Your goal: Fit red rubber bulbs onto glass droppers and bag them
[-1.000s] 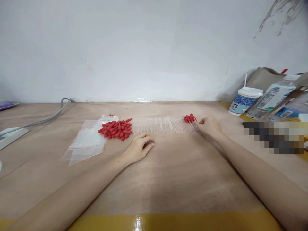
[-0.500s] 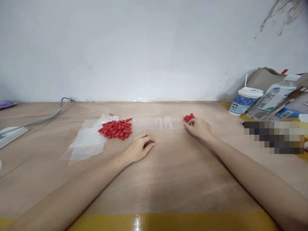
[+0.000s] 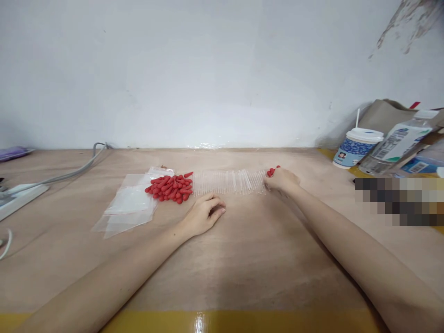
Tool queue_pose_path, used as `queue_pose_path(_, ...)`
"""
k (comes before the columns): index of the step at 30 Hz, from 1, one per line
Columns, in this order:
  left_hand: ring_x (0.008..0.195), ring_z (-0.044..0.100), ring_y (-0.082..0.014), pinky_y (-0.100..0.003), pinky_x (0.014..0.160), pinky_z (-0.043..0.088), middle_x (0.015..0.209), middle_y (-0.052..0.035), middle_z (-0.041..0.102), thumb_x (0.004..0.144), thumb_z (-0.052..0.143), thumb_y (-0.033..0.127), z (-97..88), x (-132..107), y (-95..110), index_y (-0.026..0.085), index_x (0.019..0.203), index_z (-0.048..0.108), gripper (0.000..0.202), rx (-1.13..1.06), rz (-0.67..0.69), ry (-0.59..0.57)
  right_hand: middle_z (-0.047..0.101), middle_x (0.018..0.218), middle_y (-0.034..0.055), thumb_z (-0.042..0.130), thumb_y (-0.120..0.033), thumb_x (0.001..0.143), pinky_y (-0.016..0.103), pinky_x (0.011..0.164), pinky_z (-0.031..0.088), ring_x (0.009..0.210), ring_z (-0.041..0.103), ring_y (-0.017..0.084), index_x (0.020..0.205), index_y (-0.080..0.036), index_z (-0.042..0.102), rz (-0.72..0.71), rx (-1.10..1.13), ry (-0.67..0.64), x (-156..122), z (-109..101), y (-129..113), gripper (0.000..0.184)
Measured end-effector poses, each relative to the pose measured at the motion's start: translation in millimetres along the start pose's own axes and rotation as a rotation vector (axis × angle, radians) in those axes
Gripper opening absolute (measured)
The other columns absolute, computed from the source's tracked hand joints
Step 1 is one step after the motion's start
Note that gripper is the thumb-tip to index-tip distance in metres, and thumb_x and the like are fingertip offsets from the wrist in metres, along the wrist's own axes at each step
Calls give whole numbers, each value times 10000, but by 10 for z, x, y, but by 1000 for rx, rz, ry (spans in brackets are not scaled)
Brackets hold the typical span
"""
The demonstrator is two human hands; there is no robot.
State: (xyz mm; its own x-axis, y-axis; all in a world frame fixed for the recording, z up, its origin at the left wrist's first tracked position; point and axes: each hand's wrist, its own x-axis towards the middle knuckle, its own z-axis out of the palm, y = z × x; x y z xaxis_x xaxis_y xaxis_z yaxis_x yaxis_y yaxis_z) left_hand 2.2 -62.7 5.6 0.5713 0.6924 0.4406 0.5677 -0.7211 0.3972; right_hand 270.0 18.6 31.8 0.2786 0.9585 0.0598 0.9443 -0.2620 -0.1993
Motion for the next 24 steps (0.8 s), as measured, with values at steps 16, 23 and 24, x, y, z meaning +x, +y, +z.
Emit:
queue_pose_path(16, 1076, 480, -336, -479, 892, 341, 1077, -136, 616, 715, 539, 234, -751, 723, -737, 175, 1017, 619, 317, 604, -818, -93, 578, 626, 3, 540, -283, 779, 219, 516, 293, 544, 464, 96, 720, -175, 616, -801, 247, -210, -900, -75, -62, 145)
queue_pose_path(23, 777, 619, -352, -423, 724, 445, 648, -137, 661, 546, 697, 260, -672, 1010, -981, 149, 521, 629, 132, 549, -953, -210, 584, 734, 8, 628, -426, 710, 219, 543, 331, 616, 493, 109, 827, -185, 580, -712, 389, -91, -915, 113, -112, 272)
queue_pose_path(24, 757, 623, -344, -407, 703, 452, 617, -131, 653, 540, 704, 265, -666, 1020, -983, 152, 497, 617, 149, 541, -948, -204, 585, 740, 11, 629, -447, 706, 221, 543, 329, 623, 496, 113, 830, -187, 579, -690, 400, -73, -930, 146, -134, 292)
